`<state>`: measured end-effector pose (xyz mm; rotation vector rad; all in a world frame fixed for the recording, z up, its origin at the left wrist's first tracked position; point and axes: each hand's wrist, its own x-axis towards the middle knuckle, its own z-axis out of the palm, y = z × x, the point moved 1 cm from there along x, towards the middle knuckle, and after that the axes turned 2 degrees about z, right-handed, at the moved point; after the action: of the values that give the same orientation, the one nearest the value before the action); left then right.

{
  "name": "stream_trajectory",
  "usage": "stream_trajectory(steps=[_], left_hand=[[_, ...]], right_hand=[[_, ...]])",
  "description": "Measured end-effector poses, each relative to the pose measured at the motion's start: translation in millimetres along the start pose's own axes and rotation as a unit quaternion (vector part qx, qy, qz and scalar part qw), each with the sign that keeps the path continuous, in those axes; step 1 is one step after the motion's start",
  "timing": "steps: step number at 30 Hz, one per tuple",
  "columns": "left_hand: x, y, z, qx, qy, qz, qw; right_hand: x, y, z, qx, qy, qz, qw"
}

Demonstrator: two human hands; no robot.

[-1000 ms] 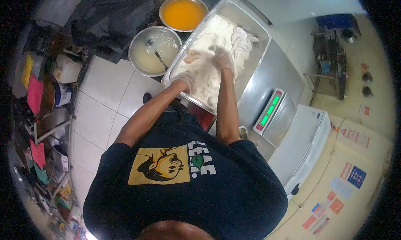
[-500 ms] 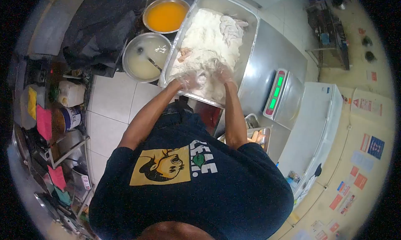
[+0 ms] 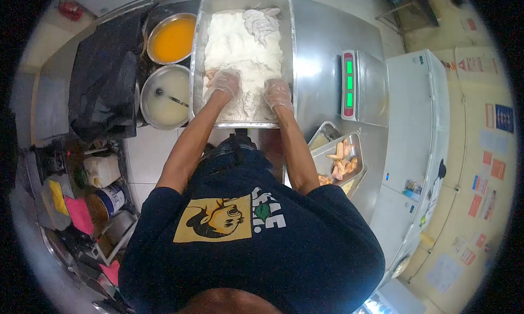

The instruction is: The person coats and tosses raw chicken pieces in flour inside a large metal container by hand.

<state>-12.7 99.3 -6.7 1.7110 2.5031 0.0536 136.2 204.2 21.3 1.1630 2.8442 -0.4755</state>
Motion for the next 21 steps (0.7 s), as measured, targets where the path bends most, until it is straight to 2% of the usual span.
stream_trajectory(steps=[1,2,4,5,7,8,9,10,11,12,13,14,15,17,19,20,21], left_hand=[[2,0,-3,-0.003,-0.072,-0.003,0.997],[2,1,-6,0.000,-0.075,0.007,0.997],[2,-5,-4,-0.184,-0.013,-0.010,0.983],[4,-11,-2,-0.181,-0.015,-0.006,0.983],[11,-20,18,-0.312,-0.120,-0.022,0.942],[10,-19,25,-0.311,-0.122,-0.021,0.942],[7,-16,21,-0.335,-0.075,-0.008,0.939],[6,-15,17,-0.359,-0.027,0.003,0.933],[3,-14,14,-0.358,-0.026,0.002,0.933],[-3,-9,2,-0.646,-0.043,-0.064,0.760],[-5,-6,2,-0.858,-0.055,-0.122,0.496],[0,-9,25,-0.858,-0.057,-0.122,0.495],[13,-17,74,-0.751,0.010,-0.014,0.660],[13,-14,72,-0.603,0.078,0.095,0.788],[-11,2,-6,-0.754,0.030,-0.047,0.655],[-10,-1,2,-0.753,0.031,-0.048,0.655],[-8,-2,3,-0.600,0.068,0.022,0.797]], right_hand=[[1,4,4,-0.020,-0.007,-0.024,0.999],[0,9,8,-0.041,-0.016,-0.048,0.998],[-2,22,18,-0.030,0.018,-0.060,0.998],[-3,26,23,-0.023,0.051,-0.081,0.995],[-8,15,7,0.017,0.026,-0.064,0.997],[-12,9,-4,0.053,-0.001,-0.052,0.997],[-13,7,-8,0.053,0.002,-0.052,0.997],[-14,4,-13,0.123,0.055,-0.090,0.987],[-15,0,-16,0.193,0.106,-0.126,0.967],[-16,-7,-21,0.194,0.106,-0.127,0.967],[-16,-15,-27,0.221,0.090,-0.121,0.963],[-18,-19,-31,0.248,0.076,-0.113,0.959],[-18,-16,-28,0.248,0.076,-0.111,0.959],[-9,-8,-18,0.407,0.013,-0.078,0.910],[-9,-9,-21,0.449,0.022,-0.082,0.890],[-11,-9,-23,0.488,0.032,-0.081,0.868],[-9,-9,-21,0.489,0.032,-0.081,0.868]])
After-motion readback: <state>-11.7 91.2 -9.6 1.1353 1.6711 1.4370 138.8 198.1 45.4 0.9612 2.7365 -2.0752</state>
